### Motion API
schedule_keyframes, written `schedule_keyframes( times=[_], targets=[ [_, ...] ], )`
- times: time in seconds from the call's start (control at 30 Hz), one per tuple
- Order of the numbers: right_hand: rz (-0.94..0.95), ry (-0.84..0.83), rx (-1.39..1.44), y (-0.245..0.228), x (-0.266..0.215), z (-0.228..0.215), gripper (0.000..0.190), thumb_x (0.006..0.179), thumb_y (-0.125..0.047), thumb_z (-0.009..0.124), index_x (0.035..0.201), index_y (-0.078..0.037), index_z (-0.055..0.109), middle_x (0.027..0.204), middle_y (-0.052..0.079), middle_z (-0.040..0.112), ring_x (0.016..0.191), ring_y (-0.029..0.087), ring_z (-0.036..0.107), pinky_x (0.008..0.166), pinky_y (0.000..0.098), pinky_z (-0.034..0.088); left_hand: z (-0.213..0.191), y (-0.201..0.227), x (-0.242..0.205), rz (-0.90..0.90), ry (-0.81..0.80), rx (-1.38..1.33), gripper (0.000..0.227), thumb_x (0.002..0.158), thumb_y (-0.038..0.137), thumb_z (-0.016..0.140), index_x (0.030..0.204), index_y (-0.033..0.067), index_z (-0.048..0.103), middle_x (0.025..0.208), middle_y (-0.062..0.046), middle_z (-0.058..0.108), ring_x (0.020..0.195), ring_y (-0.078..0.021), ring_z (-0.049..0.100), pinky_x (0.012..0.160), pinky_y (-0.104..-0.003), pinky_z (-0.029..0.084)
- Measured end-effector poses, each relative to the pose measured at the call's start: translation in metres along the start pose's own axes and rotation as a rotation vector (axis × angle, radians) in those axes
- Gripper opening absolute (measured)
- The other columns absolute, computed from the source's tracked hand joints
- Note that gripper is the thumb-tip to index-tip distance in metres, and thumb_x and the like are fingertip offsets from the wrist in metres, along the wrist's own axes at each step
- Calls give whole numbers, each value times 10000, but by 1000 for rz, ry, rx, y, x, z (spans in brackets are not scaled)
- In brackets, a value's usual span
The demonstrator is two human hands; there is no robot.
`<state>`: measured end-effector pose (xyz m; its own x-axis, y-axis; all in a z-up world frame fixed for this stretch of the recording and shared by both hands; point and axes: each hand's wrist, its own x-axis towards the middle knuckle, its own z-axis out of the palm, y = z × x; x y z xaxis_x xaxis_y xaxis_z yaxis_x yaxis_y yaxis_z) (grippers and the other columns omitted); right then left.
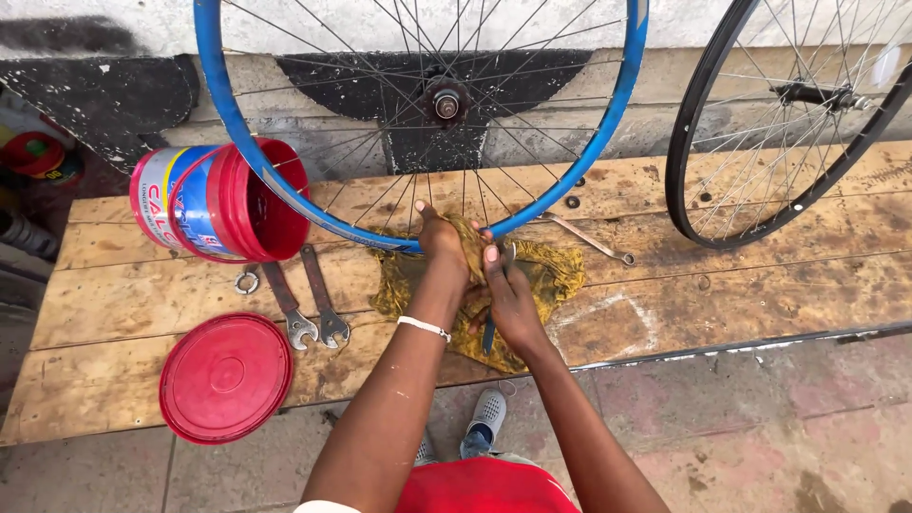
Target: Servicing a bicycle wheel hub by cleaning, greasing, and reassembling the axle and bearings.
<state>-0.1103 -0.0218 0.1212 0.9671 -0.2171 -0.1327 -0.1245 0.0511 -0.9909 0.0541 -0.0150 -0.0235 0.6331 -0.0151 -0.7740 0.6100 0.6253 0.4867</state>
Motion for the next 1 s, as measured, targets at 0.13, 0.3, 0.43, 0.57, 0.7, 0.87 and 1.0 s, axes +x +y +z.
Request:
schedule_keyframes(
  times=[0.13,0.3,0.43,0.57,0.7,0.87,1.0],
  targets=[
    [-15,176,-198,41,17,-23,463,999,-331,337,1290,-8,499,502,74,491,381,150,525,391,264,469,-56,-26,143,-134,-40,15,882,774,783,135,824,25,584,588,-215,628,463,-377,633,450,-558,519],
    [-141,197,-726,56,38,-36,351,912,-79,488,1220,87,459,1055,230,447,1002,492,546,774,551,517,-31,34,-81,-41,-192,99,991,783,747,408,1478,92,143,1514,-228,168,1399,-362,177,1124,-554,136],
    [-237,180,-713,47,38,-31,307,960,-7,377,1219,114,490,985,243,518,918,445,603,727,495,554,-36,15,-52,-56,-736,-46,619,900,583,443,1177,29,466,1268,-177,560,1111,-309,565,739,-496,496],
    [-292,274,-620,54,41,-31,245,946,-28,460,1128,52,602,757,190,616,659,302,656,543,367,548,-42,24,-73,148,-785,6,440,877,340,611,1155,3,559,1255,-230,552,1155,-348,543,966,-502,434],
    [-197,285,-319,44,32,-15,292,961,-56,400,1158,101,548,689,163,632,502,162,626,416,270,513,-39,23,-77,186,-750,-236,261,907,270,590,1037,50,642,1054,-161,677,985,-280,654,889,-413,512],
    [-202,257,-277,48,38,-15,291,963,-58,428,1177,111,527,717,147,618,497,136,623,392,267,507,-34,15,-75,22,-561,-41,547,828,589,518,912,57,610,814,-141,654,646,-251,609,551,-397,489],
    [-190,318,-352,77,59,-29,298,973,-73,435,1188,121,505,696,149,603,487,141,602,396,271,495,-31,23,-141,38,-547,253,754,774,671,517,1118,29,320,997,-219,336,806,-351,308,619,-499,274]
  ],
)
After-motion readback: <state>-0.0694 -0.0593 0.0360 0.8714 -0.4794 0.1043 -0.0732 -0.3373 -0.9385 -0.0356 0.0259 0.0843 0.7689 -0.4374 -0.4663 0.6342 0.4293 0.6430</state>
